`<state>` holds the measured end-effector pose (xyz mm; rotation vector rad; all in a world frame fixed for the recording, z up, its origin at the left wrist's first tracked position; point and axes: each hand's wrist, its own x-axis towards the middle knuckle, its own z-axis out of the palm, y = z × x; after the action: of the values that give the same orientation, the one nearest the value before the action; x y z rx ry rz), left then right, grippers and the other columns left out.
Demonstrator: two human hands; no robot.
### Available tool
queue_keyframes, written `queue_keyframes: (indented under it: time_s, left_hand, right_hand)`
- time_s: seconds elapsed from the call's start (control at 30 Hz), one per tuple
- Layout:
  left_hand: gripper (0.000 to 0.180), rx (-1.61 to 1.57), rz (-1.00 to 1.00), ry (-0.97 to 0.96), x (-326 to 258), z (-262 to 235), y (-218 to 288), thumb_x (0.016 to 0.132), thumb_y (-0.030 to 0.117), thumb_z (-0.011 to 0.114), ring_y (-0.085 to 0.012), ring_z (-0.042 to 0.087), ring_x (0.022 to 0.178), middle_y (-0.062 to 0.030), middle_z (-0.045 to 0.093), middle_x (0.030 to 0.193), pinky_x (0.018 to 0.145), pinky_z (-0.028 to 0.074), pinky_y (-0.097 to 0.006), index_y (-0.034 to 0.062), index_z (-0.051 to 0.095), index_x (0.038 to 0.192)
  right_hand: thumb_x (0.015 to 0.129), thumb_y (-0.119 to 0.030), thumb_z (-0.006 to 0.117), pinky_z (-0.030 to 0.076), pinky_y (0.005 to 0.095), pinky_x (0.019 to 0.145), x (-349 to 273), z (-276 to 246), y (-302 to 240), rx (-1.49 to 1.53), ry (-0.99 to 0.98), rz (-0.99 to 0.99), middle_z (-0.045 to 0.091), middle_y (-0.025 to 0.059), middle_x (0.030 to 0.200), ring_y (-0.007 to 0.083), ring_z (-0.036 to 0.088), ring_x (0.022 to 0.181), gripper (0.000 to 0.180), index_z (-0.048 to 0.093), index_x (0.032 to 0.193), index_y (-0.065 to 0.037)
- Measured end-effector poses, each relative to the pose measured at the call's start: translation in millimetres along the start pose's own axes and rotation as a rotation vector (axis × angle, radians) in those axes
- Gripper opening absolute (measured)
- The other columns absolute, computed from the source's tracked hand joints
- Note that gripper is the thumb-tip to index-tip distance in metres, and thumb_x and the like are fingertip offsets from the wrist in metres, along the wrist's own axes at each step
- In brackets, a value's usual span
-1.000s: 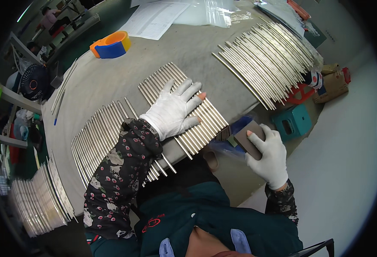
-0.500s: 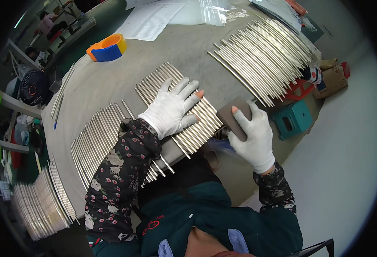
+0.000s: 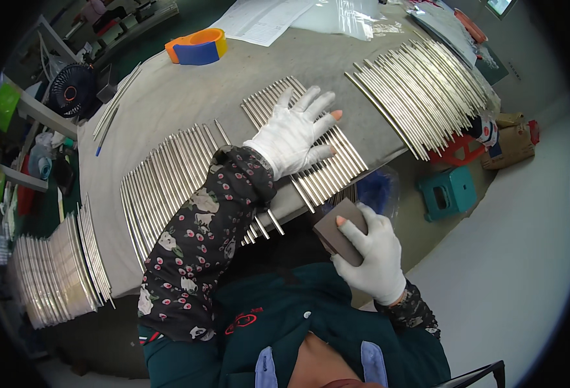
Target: Manually sanding and polishing small metal rods on a workbench using a sanding block.
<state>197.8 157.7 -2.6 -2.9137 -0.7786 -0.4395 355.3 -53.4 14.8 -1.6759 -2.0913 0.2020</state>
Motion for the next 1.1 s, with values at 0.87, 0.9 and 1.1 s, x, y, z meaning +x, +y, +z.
queue_keyframes:
  time_s: [0.87,0.9,1.1]
  left_hand:
    - [0.063,0.033,-0.122,-0.227,-99.3,-27.1,-18.2,0.091,0.047,0.044,-0.0354,0.025,0.139,-0.0183,0.028,0.149,0.111,0.018,-0.055,0.0085,0.037,0.14]
    - [0.063,0.03,-0.116,-0.223,-93.9,-24.4,-17.6,0.091,0.047,0.044,-0.0354,0.025,0.139,-0.0183,0.028,0.149,0.111,0.018,-0.055,0.0085,0.037,0.14]
    - [0.065,0.008,-0.105,-0.195,-77.1,-18.8,-15.7,0.092,0.046,0.045,-0.0366,0.023,0.139,-0.021,0.024,0.15,0.11,0.018,-0.058,0.0086,0.029,0.143]
  right_hand:
    - [0.06,-0.022,0.074,0.05,0.0422,0.081,-19.6,15.2,-9.0,0.028,0.001,0.074,0.051,0.0219,0.121,0.0364,0.053,0.102,0.057,0.061,0.115,-0.011]
    - [0.06,-0.022,0.074,0.05,0.0422,0.081,-19.0,14.1,-11.9,0.03,0.008,0.06,0.051,0.0219,0.121,0.0366,0.053,0.102,0.058,0.061,0.115,-0.011]
    - [0.06,-0.023,0.075,0.049,0.0421,0.082,-11.4,23.6,-25.2,0.039,0.076,0.051,0.049,0.0223,0.122,0.0373,0.052,0.103,0.06,0.06,0.117,-0.011]
